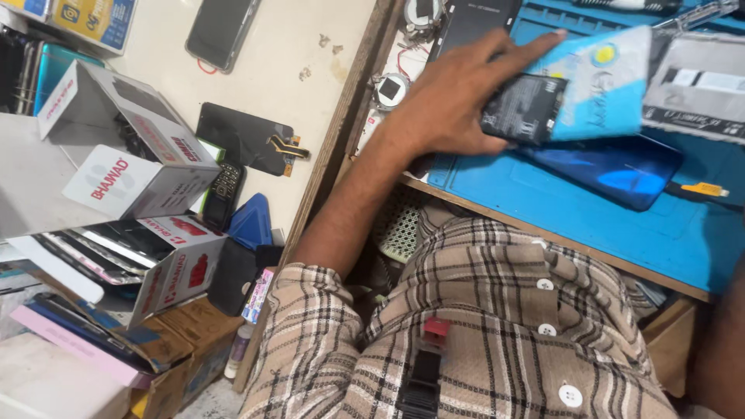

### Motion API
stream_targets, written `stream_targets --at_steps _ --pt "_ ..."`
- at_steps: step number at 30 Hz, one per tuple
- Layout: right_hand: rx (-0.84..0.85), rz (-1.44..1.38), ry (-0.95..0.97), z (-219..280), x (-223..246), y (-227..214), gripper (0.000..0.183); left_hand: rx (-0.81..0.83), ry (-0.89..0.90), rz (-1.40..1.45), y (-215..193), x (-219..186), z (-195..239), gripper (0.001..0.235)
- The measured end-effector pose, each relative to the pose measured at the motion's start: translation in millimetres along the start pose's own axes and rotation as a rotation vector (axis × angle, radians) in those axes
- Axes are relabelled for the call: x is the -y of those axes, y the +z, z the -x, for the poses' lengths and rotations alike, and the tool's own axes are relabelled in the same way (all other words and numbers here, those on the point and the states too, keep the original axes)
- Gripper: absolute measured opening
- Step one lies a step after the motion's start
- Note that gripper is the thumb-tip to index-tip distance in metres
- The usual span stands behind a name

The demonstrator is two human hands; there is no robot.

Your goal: The person handles a blue smartphone, removes its back cover, and manipulates internal components including the battery and motherboard. They connect and disconnect a battery ribbon cable and reposition parts on a blue work mat.

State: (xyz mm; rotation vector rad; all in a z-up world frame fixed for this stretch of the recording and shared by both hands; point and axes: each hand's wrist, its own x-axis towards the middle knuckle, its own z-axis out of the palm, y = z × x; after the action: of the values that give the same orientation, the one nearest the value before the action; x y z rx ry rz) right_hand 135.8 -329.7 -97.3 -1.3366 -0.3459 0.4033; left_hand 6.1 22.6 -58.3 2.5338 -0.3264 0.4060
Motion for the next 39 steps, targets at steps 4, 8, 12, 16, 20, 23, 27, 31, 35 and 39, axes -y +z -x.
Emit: stream_targets --at_steps 4,8,12,16,20,23,27,31,35,39 --pt "-0.034 -0.072 -0.087 -6 39 14 0.038 0.034 -0.072 -0.082 -29 4 4 0.113" --pt "-0.084 -0.049 -0.195 -2 96 1 0.041 -0.005 -0.082 -0.055 -42 -3 -8 0.081" --pt "-0.012 -0.044 -0.173 -3 95 14 0.033 -0.030 -0.085 -0.078 -43 -11 -8 0.085" --pt "-0.069 -0.083 -0.177 -2 70 -9 0.030 0.023 -0.141 -0.070 -38 -21 -18 0.080" --pt "-0.113 -0.109 -0.166 -4 39 -24 0.029 0.048 -0.214 0.069 -46 -25 -19 0.071" --pt "-0.087 -0.060 -0.105 1 28 -21 0.023 0.071 -0.232 0.135 -49 -21 -11 0.054" --pt "-0.092 -0.017 -0.059 5 27 -19 0.022 0.002 -0.301 0.357 -31 -21 -15 0.040" --pt "-0.037 0.136 -0.073 4 35 -3 0.026 -0.064 -0.300 0.836 0 -34 -18 0.022" --pt "0.015 0.178 -0.042 7 44 10 0.031 -0.047 -0.326 1.304 45 -51 -21 0.023" --pt "0.033 0.245 -0.051 8 48 22 0.031 -0.024 -0.387 1.334 68 -74 -19 0.026"
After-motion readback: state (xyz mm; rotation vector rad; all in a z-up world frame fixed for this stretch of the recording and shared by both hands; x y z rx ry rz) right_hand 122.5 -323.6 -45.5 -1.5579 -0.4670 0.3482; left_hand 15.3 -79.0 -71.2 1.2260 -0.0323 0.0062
